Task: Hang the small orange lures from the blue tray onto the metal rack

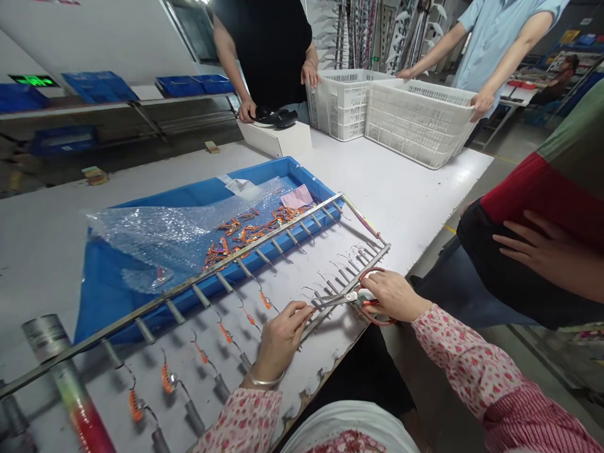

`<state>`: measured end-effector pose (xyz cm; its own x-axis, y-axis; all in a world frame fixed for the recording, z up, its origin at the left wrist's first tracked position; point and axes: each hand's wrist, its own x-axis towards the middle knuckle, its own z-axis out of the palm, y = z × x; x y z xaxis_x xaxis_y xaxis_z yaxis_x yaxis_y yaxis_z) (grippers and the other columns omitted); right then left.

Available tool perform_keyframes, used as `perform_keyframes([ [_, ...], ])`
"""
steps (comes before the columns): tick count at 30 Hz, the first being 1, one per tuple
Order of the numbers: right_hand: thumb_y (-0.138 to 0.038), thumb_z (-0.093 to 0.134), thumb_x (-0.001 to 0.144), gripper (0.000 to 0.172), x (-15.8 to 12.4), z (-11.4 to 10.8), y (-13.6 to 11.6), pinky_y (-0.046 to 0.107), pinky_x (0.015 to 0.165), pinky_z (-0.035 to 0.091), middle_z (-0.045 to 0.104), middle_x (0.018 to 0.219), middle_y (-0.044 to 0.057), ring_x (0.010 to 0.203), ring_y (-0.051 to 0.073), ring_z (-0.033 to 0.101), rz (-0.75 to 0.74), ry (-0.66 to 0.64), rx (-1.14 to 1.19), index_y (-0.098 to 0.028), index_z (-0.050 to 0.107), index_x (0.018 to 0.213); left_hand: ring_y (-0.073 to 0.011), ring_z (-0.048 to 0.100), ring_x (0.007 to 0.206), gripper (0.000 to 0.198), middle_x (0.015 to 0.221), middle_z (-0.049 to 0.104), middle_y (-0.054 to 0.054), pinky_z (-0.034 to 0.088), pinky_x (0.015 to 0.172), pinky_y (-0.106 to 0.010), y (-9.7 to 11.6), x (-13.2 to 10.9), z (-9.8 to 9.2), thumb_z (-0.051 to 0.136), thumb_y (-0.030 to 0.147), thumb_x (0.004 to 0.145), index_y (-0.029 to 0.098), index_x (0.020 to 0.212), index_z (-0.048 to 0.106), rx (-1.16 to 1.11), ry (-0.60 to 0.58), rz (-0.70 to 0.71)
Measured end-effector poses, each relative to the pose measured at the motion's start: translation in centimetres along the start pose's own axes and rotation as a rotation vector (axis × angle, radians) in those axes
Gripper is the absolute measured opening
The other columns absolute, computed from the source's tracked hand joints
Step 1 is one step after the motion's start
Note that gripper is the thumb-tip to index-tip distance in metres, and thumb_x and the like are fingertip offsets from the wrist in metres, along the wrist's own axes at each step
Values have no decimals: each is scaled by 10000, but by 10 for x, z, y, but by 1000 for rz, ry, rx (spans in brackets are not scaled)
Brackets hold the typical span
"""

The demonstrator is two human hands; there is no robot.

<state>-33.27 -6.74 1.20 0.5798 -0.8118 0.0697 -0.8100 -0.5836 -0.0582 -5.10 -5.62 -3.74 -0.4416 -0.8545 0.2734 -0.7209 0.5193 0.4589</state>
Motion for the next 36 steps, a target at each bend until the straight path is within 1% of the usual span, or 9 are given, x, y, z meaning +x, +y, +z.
perform_keyframes([
  [8, -390, 497, 854, 255, -4, -3, 0, 254, 570, 291, 587, 708, 60, 659, 168, 532, 24, -90, -78, -150, 547, 923, -78, 561, 700, 204, 952, 607, 12, 354, 576, -198, 2, 1, -2, 414, 190, 887, 251, 958, 595, 101, -9, 41],
  [14, -475, 435, 864, 337, -4, -3, -5, 215, 513, 278, 540, 605, 6, 523, 111, 448, 53, -156, 344, -164, 543, 789, -87, 576, 738, 220, 955, 609, -1, 360, 578, -201, 6, 3, -3, 397, 228, 898, 248, 980, 600, 80, -9, 22],
  [16, -476, 432, 859, 335, -3, 3, -1, 210, 528, 300, 544, 610, 1, 540, 115, 460, 128, -100, 424, -165, 555, 841, -94, 575, 733, 236, 945, 610, -11, 369, 594, -203, 6, 4, -4, 380, 245, 903, 243, 1000, 596, 68, -22, -12],
  [19, -470, 435, 845, 346, -2, 16, 12, 228, 571, 329, 592, 705, 24, 634, 150, 530, 282, 42, 357, -180, 551, 992, -121, 576, 732, 244, 896, 621, -29, 377, 609, -219, 3, 4, -6, 376, 274, 902, 230, 991, 599, 65, -15, -104],
  [23, -454, 429, 834, 340, 1, 31, 41, 244, 566, 328, 601, 727, 28, 659, 174, 556, 527, 185, 257, -199, 541, 1029, -166, 573, 789, 222, 879, 637, -46, 387, 665, -254, -7, 3, -14, 418, 286, 878, 211, 926, 622, 3, 94, -299],
  [26, -475, 437, 821, 363, 6, 39, 73, 242, 544, 314, 595, 731, 27, 642, 174, 546, 712, 260, 229, -194, 531, 1030, -145, 543, 709, 205, 765, 614, -32, 385, 625, -238, -10, 5, -22, 493, 328, 836, 181, 841, 637, -299, 172, -457],
  [29, -465, 459, 799, 399, 15, 48, 110, 245, 549, 315, 592, 768, 46, 672, 180, 537, 809, 282, 220, -155, 512, 1045, -47, 357, 437, 213, 579, 454, 41, 243, 399, -167, -7, 11, -30, 575, 361, 779, 150, 800, 596, -978, 199, -761],
  [32, -421, 474, 783, 341, 28, 58, 145, 257, 557, 313, 580, 778, 67, 694, 185, 521, 866, 249, 185, -131, 537, 951, -3, 243, 369, 133, 575, 370, 69, 123, 328, -129, -2, 18, -38, 536, 261, 814, 133, 778, 524, -1686, 223, -1017],
  [36, -383, 479, 796, 279, 48, 69, 177, 285, 622, 339, 565, 756, 95, 732, 200, 507, 892, 227, 105, -119, 568, 815, -6, 316, 381, 155, 576, 363, 57, 171, 307, -98, 4, 23, -46, 386, 150, 886, 122, 791, 505, -2064, 370, -1121],
])
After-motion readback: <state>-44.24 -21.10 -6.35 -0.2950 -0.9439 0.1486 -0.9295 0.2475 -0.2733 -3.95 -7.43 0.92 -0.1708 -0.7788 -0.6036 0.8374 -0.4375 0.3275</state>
